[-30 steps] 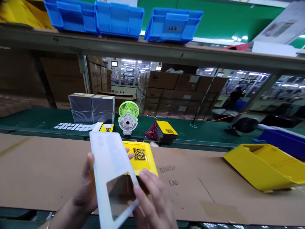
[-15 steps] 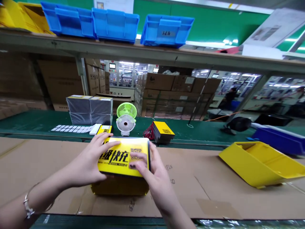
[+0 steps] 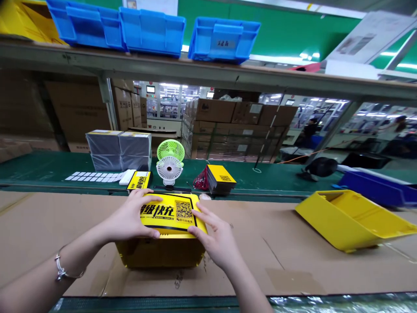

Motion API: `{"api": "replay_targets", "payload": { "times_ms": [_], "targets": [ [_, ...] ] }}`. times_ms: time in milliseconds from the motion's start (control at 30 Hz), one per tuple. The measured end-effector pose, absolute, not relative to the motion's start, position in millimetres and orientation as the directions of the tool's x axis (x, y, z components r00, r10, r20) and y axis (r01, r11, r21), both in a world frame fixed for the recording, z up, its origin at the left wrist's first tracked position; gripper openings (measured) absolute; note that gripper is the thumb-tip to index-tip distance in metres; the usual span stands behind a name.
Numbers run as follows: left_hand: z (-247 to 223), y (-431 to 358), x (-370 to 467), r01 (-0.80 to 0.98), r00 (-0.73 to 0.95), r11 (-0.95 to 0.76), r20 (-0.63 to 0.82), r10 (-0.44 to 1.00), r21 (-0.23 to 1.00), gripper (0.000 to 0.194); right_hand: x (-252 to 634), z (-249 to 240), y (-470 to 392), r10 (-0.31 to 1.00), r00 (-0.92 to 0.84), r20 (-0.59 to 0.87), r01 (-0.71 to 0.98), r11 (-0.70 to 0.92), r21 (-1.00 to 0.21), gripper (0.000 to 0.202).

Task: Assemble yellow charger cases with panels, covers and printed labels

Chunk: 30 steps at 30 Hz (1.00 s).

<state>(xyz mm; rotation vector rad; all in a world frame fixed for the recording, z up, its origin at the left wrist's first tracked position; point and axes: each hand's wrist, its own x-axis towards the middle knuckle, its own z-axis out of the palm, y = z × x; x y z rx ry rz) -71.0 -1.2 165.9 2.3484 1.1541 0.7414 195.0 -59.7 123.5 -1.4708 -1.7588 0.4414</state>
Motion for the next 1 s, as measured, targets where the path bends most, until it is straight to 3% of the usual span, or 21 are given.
{"api": "replay_targets", "payload": {
  "times_ms": [367,600,700,800,900,1000],
  "targets": [
    [165,5,-67,0.568,0.493,-0.541,0.269,0.827,0.621,0.084,198,124,-57,0.947,0.011,0.32,0.556,0.26,-0.789,0.042],
    [173,10,-64,0.623,0.593,-0.592,0.184,0.784,0.512,0.099,206,123,-56,0.967,-0.034,0.254,0.413,0.245,-0.877,0.046],
    [171,10,-65,0.633,0.633,-0.621,0.154,0.759,0.463,0.1,206,131,-57,0.971,-0.046,0.234,0.449,0.23,-0.864,0.047],
    [163,8,-74,0.628,0.65,-0.636,0.148,0.746,0.448,0.086,208,140,-56,0.972,-0.088,0.216,0.548,0.228,-0.805,0.045],
    [153,5,-95,0.601,0.63,-0.594,0.14,0.764,0.535,0.076,214,146,-50,0.968,-0.176,0.178,0.557,0.247,-0.793,0.069],
    [145,3,-117,0.557,0.582,-0.501,0.12,0.805,0.663,0.077,222,146,-35,0.941,-0.323,0.103,0.394,0.232,-0.889,0.098]
  ]
}}
